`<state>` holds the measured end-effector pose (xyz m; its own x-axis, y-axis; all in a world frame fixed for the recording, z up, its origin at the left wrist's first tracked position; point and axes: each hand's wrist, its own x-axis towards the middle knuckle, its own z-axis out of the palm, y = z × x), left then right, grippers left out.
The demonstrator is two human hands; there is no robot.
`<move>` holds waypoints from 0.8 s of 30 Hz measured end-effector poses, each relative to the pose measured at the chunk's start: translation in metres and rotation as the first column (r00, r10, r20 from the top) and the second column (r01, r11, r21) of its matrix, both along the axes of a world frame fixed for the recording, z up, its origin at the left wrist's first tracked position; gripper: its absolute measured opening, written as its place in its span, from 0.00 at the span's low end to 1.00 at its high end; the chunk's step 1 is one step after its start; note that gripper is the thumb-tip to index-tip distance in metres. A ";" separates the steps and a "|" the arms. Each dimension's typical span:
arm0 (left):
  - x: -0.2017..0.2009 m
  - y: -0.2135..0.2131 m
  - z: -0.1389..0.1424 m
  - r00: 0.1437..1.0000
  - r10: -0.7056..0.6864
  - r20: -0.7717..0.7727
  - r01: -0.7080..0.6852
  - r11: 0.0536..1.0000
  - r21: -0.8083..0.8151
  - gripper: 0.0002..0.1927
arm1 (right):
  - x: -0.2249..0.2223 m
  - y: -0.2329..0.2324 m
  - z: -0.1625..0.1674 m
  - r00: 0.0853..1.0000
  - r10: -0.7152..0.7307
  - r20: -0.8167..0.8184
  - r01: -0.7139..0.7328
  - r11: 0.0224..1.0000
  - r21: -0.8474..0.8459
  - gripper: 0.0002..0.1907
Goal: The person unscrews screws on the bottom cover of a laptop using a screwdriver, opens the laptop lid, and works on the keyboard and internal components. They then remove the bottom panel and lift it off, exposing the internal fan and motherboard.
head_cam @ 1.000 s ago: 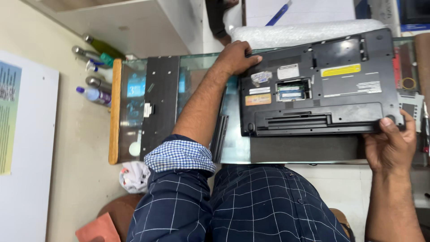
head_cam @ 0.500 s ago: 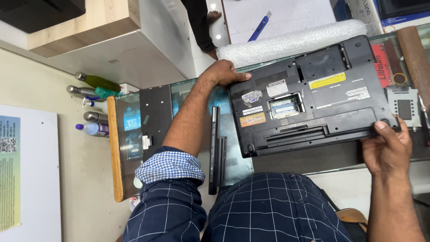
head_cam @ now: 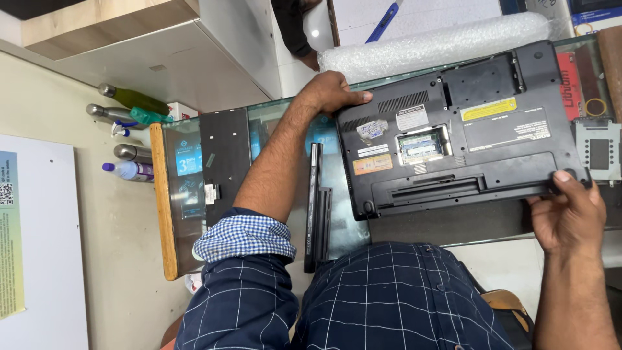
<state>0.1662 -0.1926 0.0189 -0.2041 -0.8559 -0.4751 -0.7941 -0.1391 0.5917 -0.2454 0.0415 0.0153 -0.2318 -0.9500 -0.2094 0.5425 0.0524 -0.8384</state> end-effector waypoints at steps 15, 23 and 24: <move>-0.010 0.022 0.023 0.987 0.148 -0.059 -0.151 0.987 -0.061 0.29 | -0.016 0.008 -0.012 0.993 0.099 0.065 -0.100 0.995 0.008 0.24; -0.026 0.115 0.013 0.959 0.281 -0.033 -0.259 0.822 -0.507 0.44 | -0.031 0.014 -0.029 0.974 0.224 0.039 -0.218 0.968 -0.125 0.12; -0.031 0.143 0.015 0.956 0.289 -0.055 -0.285 0.863 -0.417 0.48 | -0.031 0.015 -0.029 0.972 0.236 0.013 -0.232 0.964 -0.129 0.14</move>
<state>0.1354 -0.0499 0.0336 0.0832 -0.9945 -0.0631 -0.7623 -0.1043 0.6388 -0.2762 0.0561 -0.0139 0.0040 -0.9961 -0.0879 0.5509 0.0755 -0.8312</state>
